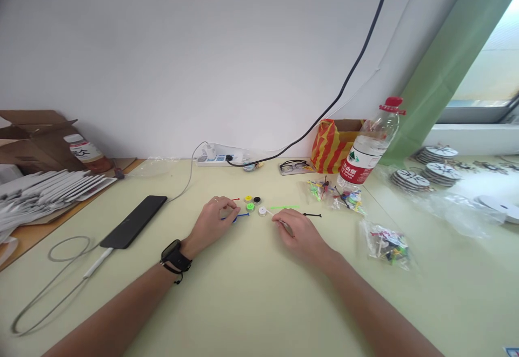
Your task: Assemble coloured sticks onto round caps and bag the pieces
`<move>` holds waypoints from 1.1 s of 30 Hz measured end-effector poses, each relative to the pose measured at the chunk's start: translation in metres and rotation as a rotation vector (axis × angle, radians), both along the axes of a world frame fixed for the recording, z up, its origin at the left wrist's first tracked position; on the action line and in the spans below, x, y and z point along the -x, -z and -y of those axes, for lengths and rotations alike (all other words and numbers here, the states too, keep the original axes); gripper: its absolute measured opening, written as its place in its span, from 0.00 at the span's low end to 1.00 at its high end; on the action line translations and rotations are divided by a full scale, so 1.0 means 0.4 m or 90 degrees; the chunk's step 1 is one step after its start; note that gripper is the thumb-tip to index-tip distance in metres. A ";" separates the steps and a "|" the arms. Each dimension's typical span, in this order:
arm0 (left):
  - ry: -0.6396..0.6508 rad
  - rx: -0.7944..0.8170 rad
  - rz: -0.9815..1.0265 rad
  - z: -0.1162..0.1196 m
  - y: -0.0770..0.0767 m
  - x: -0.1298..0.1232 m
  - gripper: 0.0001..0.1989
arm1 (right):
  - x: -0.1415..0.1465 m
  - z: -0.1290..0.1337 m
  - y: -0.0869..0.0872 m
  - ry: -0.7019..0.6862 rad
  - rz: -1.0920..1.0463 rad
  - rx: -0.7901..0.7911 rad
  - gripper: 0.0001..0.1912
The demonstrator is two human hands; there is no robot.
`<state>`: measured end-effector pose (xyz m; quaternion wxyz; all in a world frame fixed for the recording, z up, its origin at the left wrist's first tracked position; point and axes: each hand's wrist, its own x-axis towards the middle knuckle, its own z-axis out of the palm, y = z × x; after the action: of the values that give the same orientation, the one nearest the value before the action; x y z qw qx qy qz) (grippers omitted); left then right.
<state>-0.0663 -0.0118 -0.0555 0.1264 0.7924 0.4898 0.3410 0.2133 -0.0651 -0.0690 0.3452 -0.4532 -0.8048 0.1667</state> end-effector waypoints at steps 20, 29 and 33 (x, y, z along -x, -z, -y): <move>0.022 -0.119 -0.007 0.017 -0.018 -0.014 0.07 | 0.015 0.017 -0.025 -0.034 0.039 0.014 0.10; 0.244 0.027 -0.071 0.110 -0.032 -0.072 0.06 | 0.020 0.025 -0.028 -0.050 0.046 0.030 0.10; 0.227 0.056 -0.134 0.116 -0.031 -0.074 0.07 | 0.019 0.024 -0.030 -0.042 0.047 0.037 0.09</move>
<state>-0.0365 -0.0582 -0.0433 0.1675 0.8913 0.3671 0.2067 0.2057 -0.0748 -0.0570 0.2963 -0.4421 -0.8264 0.1842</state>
